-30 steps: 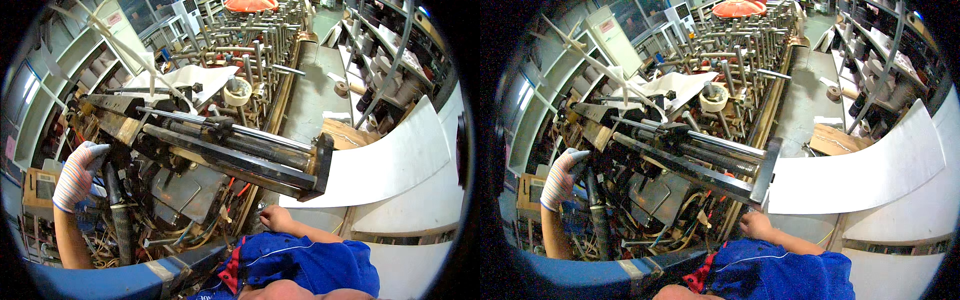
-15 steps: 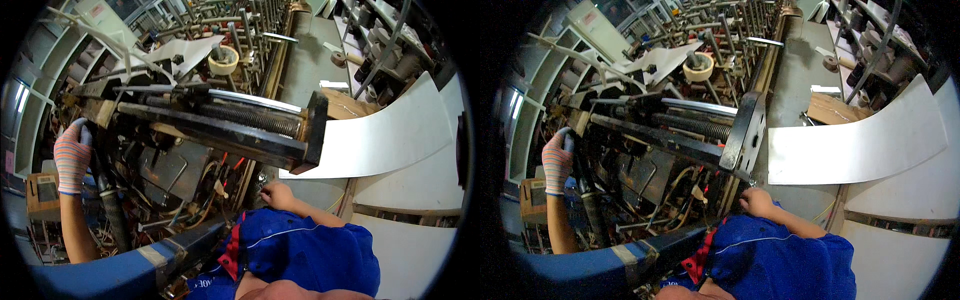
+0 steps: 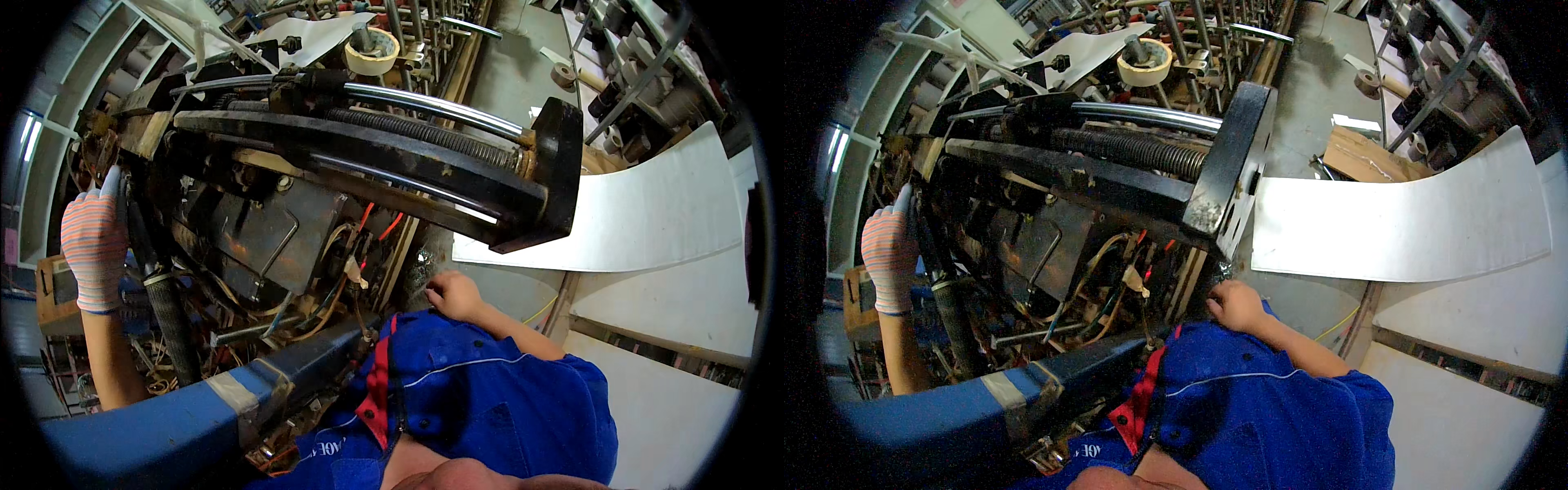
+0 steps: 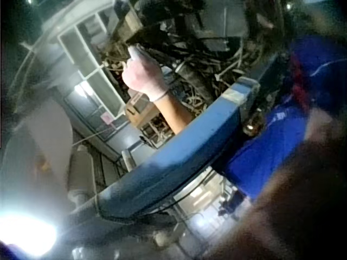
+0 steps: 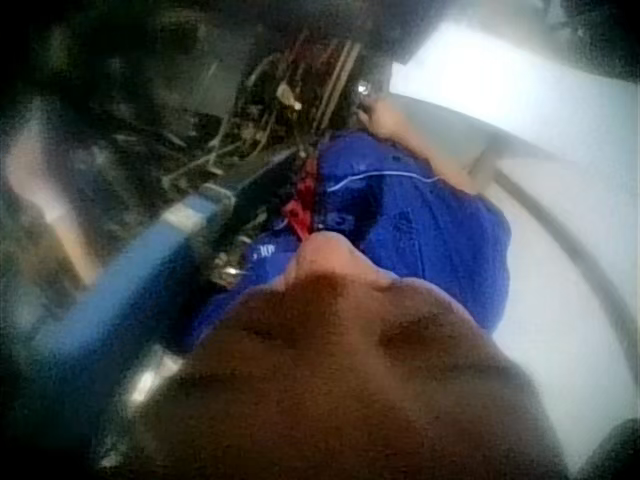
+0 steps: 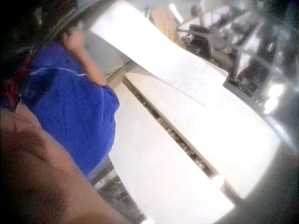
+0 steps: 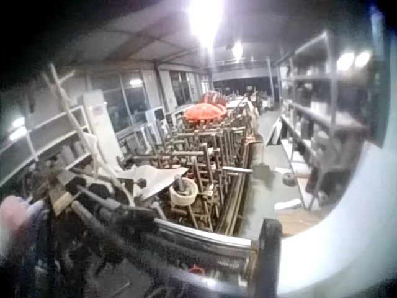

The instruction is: The person uses a small hex key to adjust a screw on a large industrial machine component, then uses both hands to pull a lever and slide a metal assembly along a rail.

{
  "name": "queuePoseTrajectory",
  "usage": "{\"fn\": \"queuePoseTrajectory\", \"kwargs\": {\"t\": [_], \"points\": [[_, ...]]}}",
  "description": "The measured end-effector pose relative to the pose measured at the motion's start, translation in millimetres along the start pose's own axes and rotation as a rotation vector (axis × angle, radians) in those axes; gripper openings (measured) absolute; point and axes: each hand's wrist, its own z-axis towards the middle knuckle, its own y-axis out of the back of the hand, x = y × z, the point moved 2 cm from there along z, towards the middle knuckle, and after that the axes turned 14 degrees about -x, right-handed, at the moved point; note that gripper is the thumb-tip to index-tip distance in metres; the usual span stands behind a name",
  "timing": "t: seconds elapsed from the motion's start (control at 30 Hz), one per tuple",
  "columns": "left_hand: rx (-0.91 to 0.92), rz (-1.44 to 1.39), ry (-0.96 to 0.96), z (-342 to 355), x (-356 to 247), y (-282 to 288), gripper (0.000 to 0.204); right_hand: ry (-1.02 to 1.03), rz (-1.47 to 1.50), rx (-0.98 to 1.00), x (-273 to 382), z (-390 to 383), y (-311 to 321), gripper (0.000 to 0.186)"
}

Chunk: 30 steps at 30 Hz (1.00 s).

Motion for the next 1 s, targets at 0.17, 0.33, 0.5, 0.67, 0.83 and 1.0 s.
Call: {"fn": "queuePoseTrajectory", "kwargs": {"t": [0.17,0.33,0.5,0.67,0.83,1.0], "points": [[0.235,-0.141,0.265,16,-11,14,0.035,-0.019,-0.006,0.042,9,2,7,0.025],[0.417,-0.483,0.575,15,-1,3,0.043,-0.017,-0.012,0.008,6,-1,4,0.023],[0.456,-0.9,0.664,7,17,11,0.045,-0.053,-0.01,0.05,9,1,6,0.022],[0.55,-0.976,0.678,2,39,-9,0.033,-0.031,-0.004,0.048,7,1,4,0.022],[0.397,-0.757,0.632,1,35,-28,0.023,-0.03,-0.003,0.048,12,0,11,0.022],[0.287,-0.288,0.582,19,8,-20,0.024,-0.028,-0.014,0.048,8,-3,12,0.023]]}}
